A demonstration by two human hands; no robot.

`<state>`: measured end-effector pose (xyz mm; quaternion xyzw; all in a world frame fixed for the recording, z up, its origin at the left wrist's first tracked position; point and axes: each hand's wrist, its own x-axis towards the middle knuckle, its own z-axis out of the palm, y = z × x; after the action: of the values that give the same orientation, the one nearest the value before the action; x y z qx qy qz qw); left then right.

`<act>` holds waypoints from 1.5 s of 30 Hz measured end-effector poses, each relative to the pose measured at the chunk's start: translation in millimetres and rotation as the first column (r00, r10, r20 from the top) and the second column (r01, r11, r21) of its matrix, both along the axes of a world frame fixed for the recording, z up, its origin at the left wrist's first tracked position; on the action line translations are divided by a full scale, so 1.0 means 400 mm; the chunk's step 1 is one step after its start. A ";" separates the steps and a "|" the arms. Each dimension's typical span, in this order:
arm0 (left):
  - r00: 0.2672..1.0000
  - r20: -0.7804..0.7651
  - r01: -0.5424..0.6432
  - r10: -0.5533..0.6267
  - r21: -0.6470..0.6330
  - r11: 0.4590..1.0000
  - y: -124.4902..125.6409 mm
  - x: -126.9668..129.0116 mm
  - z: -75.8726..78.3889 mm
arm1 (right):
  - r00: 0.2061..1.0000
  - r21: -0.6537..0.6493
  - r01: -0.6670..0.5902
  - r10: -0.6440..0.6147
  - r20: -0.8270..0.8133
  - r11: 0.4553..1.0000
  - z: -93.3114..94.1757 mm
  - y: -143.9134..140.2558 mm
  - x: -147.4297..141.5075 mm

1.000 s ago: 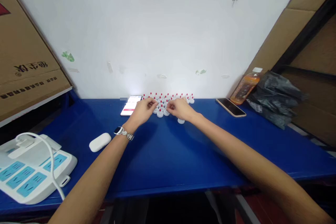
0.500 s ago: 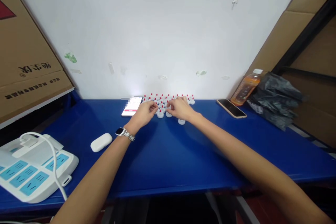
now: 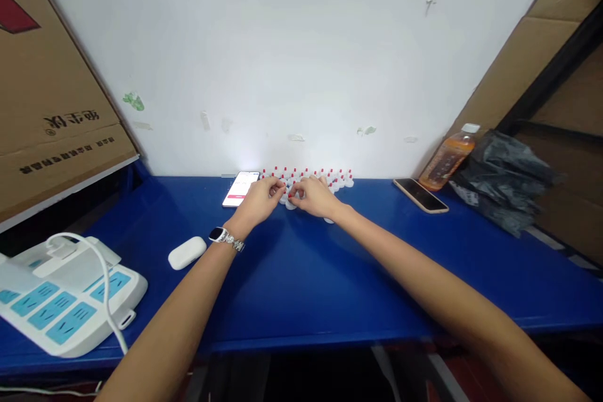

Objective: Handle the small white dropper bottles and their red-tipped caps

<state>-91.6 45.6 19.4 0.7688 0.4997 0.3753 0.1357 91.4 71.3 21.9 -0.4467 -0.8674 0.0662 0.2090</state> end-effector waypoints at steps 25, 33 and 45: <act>0.924 -0.066 0.382 -0.377 0.128 0.915 -0.142 0.167 0.022 | 0.778 -0.441 -0.382 0.026 -0.627 0.812 0.055 -0.165 0.150; 0.941 -0.091 0.332 -0.327 0.047 0.942 -0.128 0.177 0.006 | 0.918 -0.292 -0.175 0.048 -0.394 0.940 0.044 -0.182 0.140; 0.955 0.210 0.220 -0.208 -0.034 0.975 -0.075 0.141 -0.018 | 0.714 -0.422 -0.410 -0.003 -0.700 0.808 0.009 -0.160 0.135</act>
<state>-35.1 15.7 12.1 0.7715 0.4072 0.4212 0.2481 145.5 7.3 25.7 -0.3289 -0.7208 0.4923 0.3605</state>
